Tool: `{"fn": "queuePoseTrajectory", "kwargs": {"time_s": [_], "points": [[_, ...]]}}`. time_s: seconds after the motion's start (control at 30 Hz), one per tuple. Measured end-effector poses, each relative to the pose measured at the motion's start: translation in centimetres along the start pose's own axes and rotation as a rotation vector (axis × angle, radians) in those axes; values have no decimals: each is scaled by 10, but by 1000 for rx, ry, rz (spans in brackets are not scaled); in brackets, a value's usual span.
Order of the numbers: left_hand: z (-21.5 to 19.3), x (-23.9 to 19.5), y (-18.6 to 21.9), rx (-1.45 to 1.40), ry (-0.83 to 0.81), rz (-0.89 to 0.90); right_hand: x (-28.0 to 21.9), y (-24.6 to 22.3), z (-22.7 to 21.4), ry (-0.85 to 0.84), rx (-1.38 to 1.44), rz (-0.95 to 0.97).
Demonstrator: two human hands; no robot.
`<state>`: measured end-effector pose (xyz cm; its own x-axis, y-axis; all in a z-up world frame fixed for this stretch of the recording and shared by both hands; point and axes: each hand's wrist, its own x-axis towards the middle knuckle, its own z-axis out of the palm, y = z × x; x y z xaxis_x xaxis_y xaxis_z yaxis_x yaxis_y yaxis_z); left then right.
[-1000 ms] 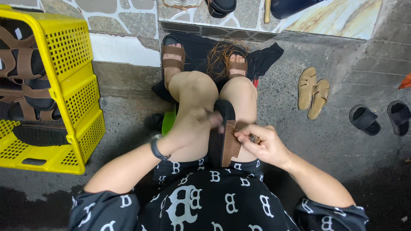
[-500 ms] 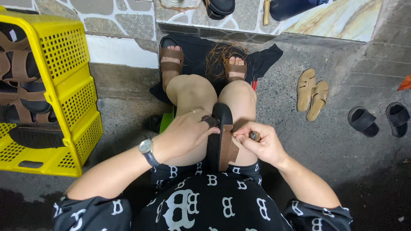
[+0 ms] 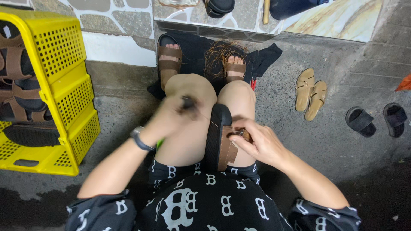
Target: The person sews a brown sandal using a needle and thread. They pull the thread through the sole and strap repeatedly, then cut the thread with scissors and place the finished sandal into a yellow crate.
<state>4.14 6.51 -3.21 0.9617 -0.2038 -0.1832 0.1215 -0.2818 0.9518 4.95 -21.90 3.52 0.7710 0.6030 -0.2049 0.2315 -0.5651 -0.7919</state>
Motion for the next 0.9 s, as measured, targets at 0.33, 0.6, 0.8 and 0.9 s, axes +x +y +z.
{"fn": "queuePoseTrajectory", "kwargs": {"time_s": [0.33,0.6,0.8,0.9], "points": [[-3,-14,38,318,20,243,2,-8,-15,91,-434,-341],[48,-17,6,36,92,459,0,-3,-22,-53,-636,-320],[55,-10,2,-52,124,446,2,-11,-22,-186,-909,-336],[52,-9,5,-80,143,456,8,-9,-18,-184,-976,-365]]}}
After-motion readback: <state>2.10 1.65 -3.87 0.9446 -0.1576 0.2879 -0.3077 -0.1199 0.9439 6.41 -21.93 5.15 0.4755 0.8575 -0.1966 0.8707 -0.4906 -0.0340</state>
